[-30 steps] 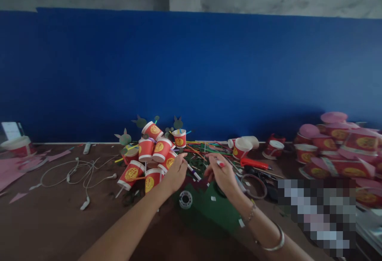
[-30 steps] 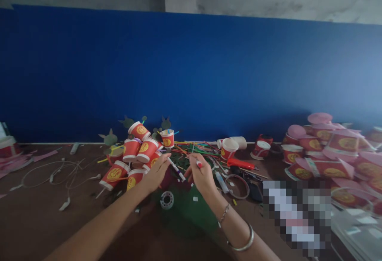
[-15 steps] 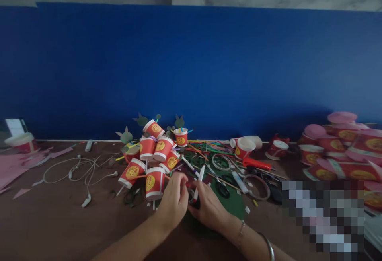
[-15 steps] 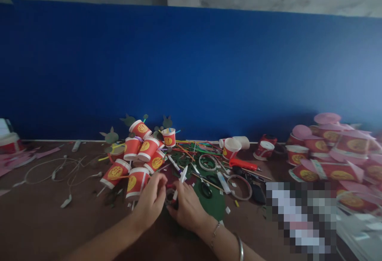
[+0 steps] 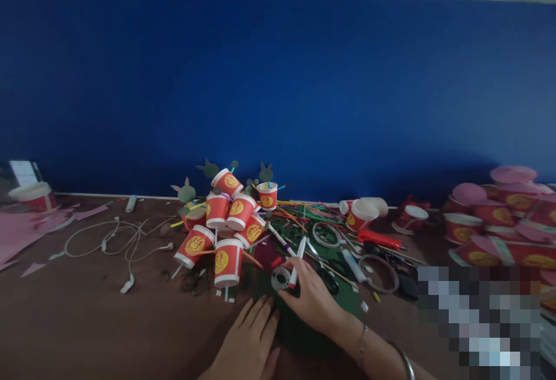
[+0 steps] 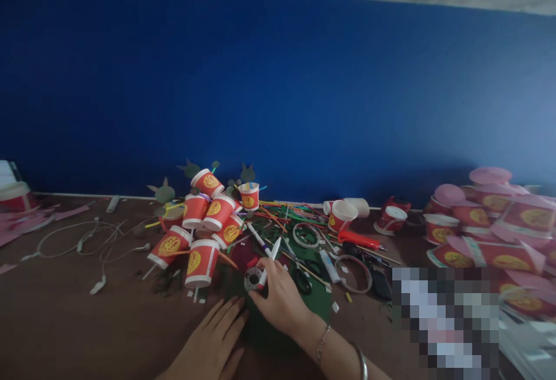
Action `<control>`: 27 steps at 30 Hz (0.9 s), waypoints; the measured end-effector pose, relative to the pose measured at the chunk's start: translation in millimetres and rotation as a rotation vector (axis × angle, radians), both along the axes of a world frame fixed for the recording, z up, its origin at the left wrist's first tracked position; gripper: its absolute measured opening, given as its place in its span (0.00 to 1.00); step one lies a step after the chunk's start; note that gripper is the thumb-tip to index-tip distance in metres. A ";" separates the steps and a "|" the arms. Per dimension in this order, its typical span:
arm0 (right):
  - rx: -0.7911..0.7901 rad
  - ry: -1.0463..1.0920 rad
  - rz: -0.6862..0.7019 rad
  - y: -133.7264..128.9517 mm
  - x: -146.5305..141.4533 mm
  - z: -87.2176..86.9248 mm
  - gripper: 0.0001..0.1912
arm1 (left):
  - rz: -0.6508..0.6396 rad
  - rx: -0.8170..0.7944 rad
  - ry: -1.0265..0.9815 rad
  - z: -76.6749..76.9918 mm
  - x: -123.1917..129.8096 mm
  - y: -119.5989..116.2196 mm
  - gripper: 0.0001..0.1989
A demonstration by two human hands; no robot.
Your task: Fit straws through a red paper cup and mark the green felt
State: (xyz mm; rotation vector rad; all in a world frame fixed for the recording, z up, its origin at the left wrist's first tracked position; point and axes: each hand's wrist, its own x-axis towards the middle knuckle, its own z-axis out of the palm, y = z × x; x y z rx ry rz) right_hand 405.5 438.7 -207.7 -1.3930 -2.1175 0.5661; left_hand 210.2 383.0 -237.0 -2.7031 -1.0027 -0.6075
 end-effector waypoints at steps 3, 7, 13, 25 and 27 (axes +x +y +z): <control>-0.014 -0.043 0.066 -10.9 -0.2 1.2 0.18 | 0.013 -0.023 -0.059 -0.8 0.1 -2.9 0.19; -0.010 -0.063 0.081 -16.1 -0.4 -1.7 0.15 | 0.048 -0.121 -0.138 1.2 2.4 -4.1 0.16; -0.050 -0.080 0.048 -13.4 -0.4 -1.9 0.20 | 0.007 -0.192 -0.154 5.4 3.0 -3.0 0.18; -0.011 0.028 0.087 -14.6 8.0 -8.5 0.24 | 0.169 -0.594 -0.638 16.0 18.0 17.3 0.25; -0.021 0.038 0.077 -14.0 7.3 -9.0 0.23 | 0.185 -0.634 -0.714 11.2 23.5 21.9 0.25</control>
